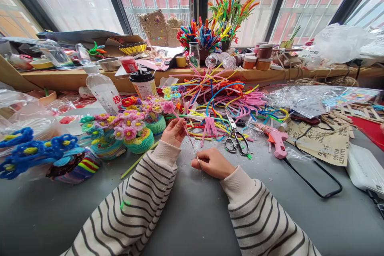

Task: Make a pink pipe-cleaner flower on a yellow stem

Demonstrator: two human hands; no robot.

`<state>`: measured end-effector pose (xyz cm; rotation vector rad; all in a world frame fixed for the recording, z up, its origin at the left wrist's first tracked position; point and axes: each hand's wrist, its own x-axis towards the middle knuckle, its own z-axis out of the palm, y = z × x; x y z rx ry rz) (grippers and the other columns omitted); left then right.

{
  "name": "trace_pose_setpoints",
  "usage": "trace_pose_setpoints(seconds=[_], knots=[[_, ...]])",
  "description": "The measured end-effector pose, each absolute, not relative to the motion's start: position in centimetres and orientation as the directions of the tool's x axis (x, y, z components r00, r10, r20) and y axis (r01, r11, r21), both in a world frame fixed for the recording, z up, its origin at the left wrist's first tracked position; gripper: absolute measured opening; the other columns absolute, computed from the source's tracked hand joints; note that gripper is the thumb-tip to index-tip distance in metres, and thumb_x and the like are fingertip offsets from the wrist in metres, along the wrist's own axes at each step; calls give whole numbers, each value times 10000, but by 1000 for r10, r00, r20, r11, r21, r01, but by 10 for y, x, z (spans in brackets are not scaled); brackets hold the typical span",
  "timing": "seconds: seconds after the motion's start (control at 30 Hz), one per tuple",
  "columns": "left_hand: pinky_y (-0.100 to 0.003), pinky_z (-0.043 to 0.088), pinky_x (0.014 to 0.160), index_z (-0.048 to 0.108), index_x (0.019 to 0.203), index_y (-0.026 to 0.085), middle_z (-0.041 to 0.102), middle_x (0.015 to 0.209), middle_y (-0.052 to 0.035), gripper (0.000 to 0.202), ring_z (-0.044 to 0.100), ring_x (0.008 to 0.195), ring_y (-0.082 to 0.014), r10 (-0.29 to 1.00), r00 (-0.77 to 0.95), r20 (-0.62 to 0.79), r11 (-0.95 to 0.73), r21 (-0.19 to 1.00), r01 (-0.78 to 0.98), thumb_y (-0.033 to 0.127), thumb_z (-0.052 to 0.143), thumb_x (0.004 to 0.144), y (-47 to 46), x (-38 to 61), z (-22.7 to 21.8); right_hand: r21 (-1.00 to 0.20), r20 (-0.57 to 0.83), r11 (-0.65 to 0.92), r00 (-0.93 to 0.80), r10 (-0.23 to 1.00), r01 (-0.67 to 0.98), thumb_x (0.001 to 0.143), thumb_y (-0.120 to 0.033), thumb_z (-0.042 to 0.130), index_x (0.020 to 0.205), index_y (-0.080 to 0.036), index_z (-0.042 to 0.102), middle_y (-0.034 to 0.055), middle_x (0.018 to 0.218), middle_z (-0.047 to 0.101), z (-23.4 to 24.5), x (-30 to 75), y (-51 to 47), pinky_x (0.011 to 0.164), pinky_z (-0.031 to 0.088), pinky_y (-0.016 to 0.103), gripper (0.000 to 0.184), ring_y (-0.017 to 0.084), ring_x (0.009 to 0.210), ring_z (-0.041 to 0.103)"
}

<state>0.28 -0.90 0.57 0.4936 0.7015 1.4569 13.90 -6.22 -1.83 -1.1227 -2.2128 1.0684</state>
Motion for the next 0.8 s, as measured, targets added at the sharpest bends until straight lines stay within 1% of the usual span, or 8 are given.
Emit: trace_pose_setpoints(seconds=[0.1,0.2,0.3,0.4,0.5,0.6,0.73,0.8], knots=[[-143,398,434,512,577,133,585,498,19,194,526,447,-51,991,-19,-136,82,695,-714,141,681,484,-9,3,5,-793,45,370,-559,828,484,658,-670,262,446,-145,382,-25,461,386,-19,138,-62,451,267,199,578,65,451,323],[-150,412,457,507,594,137,591,517,17,173,533,457,-53,986,-43,-160,80,685,-724,135,662,520,-8,3,5,-797,50,335,-499,865,502,671,-623,328,429,-148,377,-30,429,386,-19,136,-62,443,272,194,535,61,432,320],[-174,427,479,496,618,144,606,557,2,156,561,496,-78,981,-50,-187,93,683,-724,143,640,558,-7,2,5,-806,66,310,-444,894,505,690,-587,339,422,-151,374,-32,413,389,-19,135,-60,448,287,193,513,60,420,324],[-174,433,500,500,641,140,617,593,-10,158,579,537,-88,984,-27,-174,102,691,-715,107,631,560,-6,2,5,-804,65,293,-412,909,517,693,-568,351,413,-155,362,-30,414,388,-19,135,-60,453,290,195,500,62,424,331],[-157,431,520,518,660,131,619,596,-9,179,580,546,-75,989,-4,-151,103,697,-710,56,628,540,-7,3,4,-811,30,279,-439,898,514,695,-569,344,418,-152,384,-25,421,396,-19,136,-60,453,286,199,503,65,424,336],[-152,428,517,529,672,133,614,588,0,204,577,535,-71,991,0,-131,93,701,-707,54,638,520,-7,3,3,-813,-18,271,-488,873,515,684,-598,334,453,-142,438,-19,440,410,-17,138,-61,449,281,198,522,68,434,342],[-155,422,507,527,666,132,611,586,0,217,573,528,-74,991,24,-129,109,707,-699,70,654,501,-8,4,4,-807,0,315,-533,846,500,680,-644,268,502,-133,473,-6,503,452,-16,140,-61,470,293,196,578,75,478,369],[-155,420,506,523,662,130,613,587,-5,224,573,529,-75,990,36,-134,121,708,-696,70,658,493,-9,4,4,-806,7,324,-538,843,496,690,-639,255,502,-132,475,-7,494,445,-17,139,-61,471,288,198,584,75,474,367]])
